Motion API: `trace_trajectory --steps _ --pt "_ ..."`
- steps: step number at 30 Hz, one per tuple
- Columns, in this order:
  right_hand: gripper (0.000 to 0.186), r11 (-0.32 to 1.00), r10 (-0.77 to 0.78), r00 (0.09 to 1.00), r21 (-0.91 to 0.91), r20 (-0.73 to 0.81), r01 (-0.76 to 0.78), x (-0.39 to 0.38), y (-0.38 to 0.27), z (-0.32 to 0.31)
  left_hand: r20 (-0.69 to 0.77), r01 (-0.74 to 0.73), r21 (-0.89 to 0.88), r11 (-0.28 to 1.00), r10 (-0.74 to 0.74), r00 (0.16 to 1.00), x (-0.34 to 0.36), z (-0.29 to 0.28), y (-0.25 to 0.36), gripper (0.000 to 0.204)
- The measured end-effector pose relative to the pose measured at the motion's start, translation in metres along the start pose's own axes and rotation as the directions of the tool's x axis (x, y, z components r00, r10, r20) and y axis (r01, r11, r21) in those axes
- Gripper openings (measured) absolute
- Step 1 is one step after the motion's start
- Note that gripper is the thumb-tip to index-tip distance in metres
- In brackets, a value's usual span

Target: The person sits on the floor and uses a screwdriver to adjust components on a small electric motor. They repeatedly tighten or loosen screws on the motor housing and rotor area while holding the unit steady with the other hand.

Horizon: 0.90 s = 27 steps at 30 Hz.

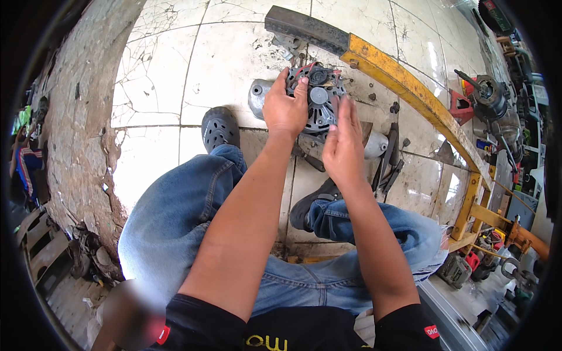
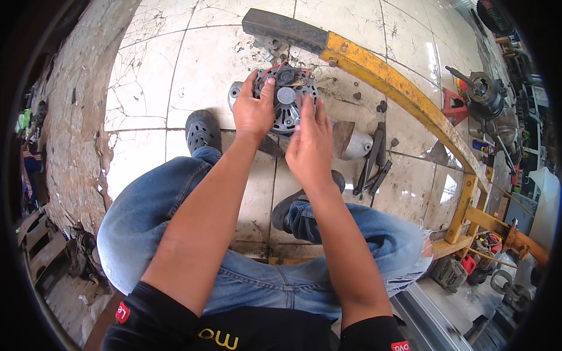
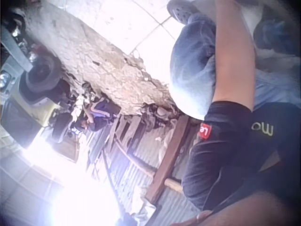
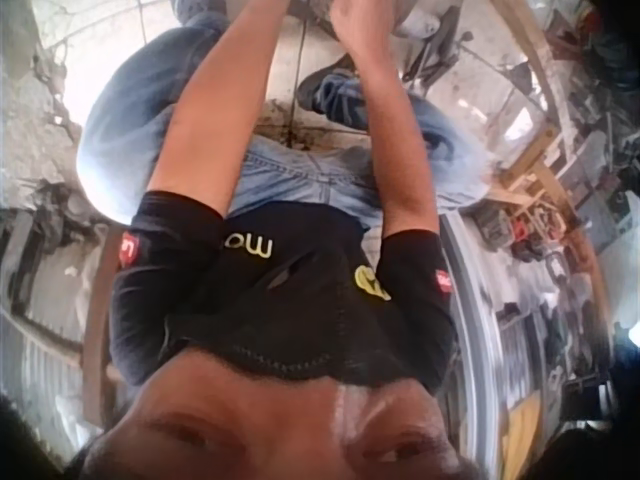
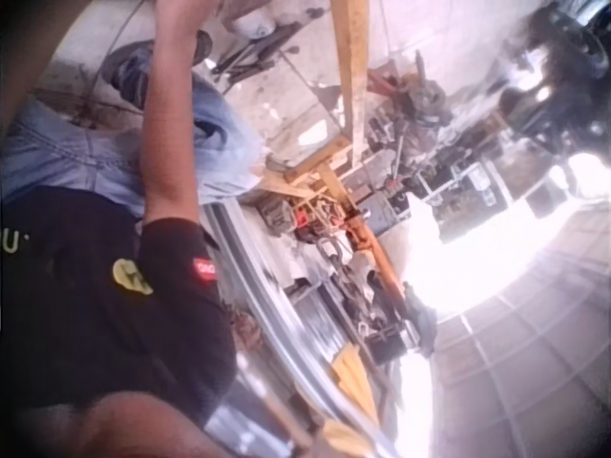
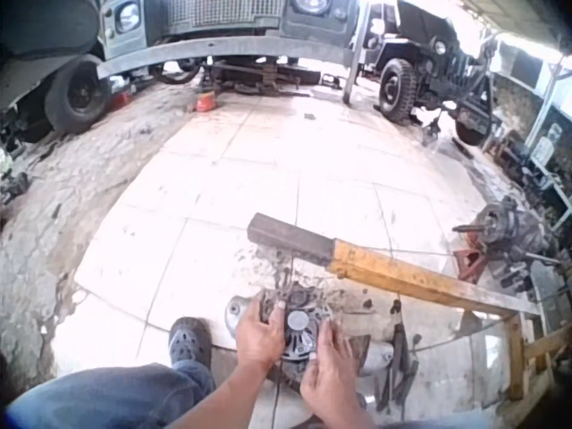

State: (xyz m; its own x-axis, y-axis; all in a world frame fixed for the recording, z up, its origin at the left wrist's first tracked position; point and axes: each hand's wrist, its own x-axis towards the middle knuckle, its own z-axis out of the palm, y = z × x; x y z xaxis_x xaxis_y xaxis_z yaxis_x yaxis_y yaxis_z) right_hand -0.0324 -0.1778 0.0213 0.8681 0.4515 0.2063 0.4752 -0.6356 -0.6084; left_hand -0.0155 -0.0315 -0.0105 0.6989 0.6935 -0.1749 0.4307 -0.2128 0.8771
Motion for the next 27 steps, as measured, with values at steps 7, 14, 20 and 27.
trace_trajectory --steps 7,14,20,27 --pt "0.066 0.961 0.06 0.984 -0.277 0.17 -0.01 0.001 -0.011 0.019 0.052 0.038 -0.038 0.999 -0.036 0.998 0.003 -0.004 0.002 0.061" --pt "0.068 0.964 0.104 0.984 -0.259 0.147 -0.063 0.016 -0.006 0.02 0.069 0.049 -0.029 0.998 -0.047 0.997 0.001 -0.008 0.007 0.062" --pt "0.066 0.964 0.131 0.981 -0.251 0.144 -0.092 0.03 -0.01 0.015 0.072 0.002 -0.016 1.0 -0.001 0.997 0.006 -0.008 0.003 0.063" --pt "0.063 0.96 0.095 0.984 -0.274 0.151 -0.051 0.012 -0.003 0.014 0.083 0.02 -0.008 1.0 -0.019 0.996 0.006 -0.004 0.005 0.06"
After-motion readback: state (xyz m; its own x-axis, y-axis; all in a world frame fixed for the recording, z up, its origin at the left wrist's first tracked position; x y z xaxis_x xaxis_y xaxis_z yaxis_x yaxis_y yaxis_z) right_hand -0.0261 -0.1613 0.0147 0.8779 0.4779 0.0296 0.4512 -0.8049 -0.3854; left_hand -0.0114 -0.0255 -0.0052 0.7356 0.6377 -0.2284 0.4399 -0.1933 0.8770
